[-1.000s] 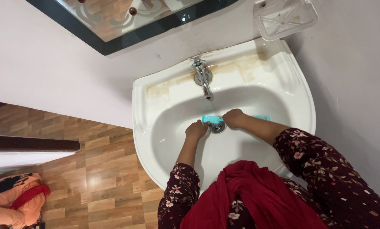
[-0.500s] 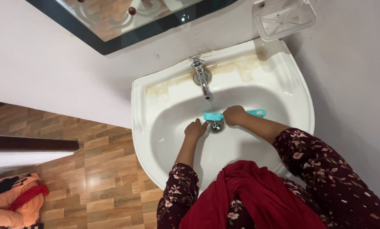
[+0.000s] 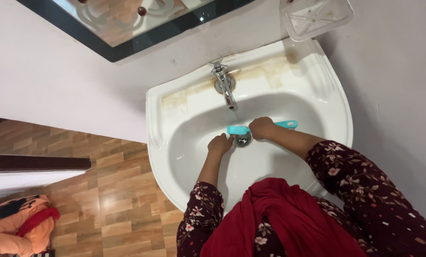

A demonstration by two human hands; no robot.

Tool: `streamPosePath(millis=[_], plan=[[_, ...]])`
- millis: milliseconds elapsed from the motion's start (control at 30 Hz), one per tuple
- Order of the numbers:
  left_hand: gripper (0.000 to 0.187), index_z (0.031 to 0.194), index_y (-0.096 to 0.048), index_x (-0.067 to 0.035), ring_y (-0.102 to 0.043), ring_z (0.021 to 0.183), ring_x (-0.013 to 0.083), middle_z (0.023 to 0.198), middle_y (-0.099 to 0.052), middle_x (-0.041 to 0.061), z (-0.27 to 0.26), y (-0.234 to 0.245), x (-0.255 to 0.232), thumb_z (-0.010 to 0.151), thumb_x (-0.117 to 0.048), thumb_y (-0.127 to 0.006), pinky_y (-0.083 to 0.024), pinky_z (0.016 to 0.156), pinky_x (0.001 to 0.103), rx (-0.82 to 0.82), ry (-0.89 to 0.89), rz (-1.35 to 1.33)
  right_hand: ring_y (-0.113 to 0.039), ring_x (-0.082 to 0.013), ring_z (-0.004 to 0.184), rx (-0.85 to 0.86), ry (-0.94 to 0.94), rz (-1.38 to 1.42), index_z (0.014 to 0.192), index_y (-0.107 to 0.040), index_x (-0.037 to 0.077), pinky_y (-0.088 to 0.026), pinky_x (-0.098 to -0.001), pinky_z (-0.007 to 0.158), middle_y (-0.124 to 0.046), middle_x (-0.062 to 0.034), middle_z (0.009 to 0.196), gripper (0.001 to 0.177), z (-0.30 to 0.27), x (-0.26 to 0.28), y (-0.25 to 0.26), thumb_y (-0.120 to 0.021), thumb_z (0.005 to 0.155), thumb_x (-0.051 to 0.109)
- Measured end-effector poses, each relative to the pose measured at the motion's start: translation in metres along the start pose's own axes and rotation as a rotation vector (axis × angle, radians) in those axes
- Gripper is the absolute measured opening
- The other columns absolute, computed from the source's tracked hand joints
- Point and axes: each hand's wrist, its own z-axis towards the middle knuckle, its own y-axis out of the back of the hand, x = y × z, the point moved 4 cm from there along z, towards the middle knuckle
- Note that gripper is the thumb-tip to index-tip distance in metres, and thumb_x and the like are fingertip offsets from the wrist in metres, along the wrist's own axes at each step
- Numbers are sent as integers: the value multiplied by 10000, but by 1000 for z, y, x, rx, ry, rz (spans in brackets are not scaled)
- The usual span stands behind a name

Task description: The person cleans the surface of a bathroom sink and faucet using a handheld brush.

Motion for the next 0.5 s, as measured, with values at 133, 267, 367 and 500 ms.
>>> streamPosePath(millis=[133,267,367,500], plan=[[681,1275,-638,-70,-682,1150,341,1222,-710,191,5,-4,4,997,-647,-408,-546,943,472,-31,-12,25,-739,-325,918,274,154,68,1196,-734,122,-584,-454,743,-758,-158,1022,341,-33,44,-2,-604,886,179],[674,1291,-643,-68,-671,1158,352,1244,-701,195,10,-6,10,999,-637,-430,-540,950,476,-36,-10,9,-735,-354,920,468,203,177,1344,-644,169,-581,-463,740,-744,-176,996,407,-50,66,-16,-562,952,245],[670,1284,-654,-69,-673,1157,347,1244,-702,191,13,-6,14,991,-634,-444,-542,949,472,-35,1,-13,-740,-300,943,295,227,12,1291,-690,155,-575,-447,772,-746,-108,1006,385,-22,48,-36,-591,937,269],[649,1270,-667,-77,-686,1145,333,1232,-714,175,10,-4,12,981,-616,-450,-560,926,467,-38,-1,-21,-729,-291,962,27,237,-170,1393,-613,300,-590,-447,766,-735,-93,1058,603,1,28,-43,-603,830,83]])
